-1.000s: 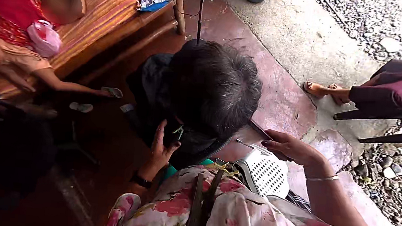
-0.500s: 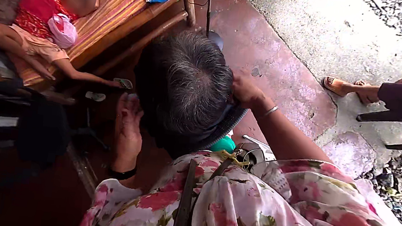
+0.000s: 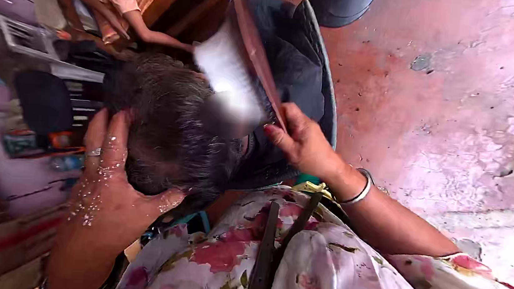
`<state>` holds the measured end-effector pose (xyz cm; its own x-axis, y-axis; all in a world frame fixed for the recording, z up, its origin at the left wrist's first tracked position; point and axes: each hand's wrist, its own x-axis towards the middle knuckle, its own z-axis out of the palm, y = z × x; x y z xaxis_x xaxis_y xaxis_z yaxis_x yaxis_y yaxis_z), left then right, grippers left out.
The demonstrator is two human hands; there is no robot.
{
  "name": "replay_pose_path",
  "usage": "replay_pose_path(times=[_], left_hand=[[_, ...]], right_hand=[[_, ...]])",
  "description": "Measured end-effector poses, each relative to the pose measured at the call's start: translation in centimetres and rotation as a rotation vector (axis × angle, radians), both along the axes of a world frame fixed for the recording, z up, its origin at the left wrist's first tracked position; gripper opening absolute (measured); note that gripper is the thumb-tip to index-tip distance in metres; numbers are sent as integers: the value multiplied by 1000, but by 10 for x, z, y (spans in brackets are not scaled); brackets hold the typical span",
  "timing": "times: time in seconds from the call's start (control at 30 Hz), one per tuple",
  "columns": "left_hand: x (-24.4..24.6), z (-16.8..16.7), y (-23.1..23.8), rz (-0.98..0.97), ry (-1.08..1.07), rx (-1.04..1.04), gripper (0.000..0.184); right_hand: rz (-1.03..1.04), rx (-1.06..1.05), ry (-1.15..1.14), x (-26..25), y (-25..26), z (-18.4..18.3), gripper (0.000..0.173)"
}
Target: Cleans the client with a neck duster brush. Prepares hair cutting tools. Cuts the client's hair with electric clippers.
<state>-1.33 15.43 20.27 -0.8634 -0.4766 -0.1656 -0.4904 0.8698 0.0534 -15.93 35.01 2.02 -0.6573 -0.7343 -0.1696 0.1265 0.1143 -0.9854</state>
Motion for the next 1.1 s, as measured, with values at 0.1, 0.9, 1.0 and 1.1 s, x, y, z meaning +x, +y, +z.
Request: replay_pose_path(times=[0.1, 0.9, 1.0, 1.1], left_hand=[[6, 8, 3, 85, -56, 6, 126], [39, 15, -5, 358, 164, 430, 110], [42, 13, -5, 371, 179, 415, 109], [46, 9, -10, 320, 197, 428, 106]], right_hand=[[230, 348, -39, -15, 4, -17, 36], [233, 36, 318, -20, -40, -15, 36], [339, 327, 134, -54, -37, -17, 37], [165, 198, 162, -62, -43, -6, 34]])
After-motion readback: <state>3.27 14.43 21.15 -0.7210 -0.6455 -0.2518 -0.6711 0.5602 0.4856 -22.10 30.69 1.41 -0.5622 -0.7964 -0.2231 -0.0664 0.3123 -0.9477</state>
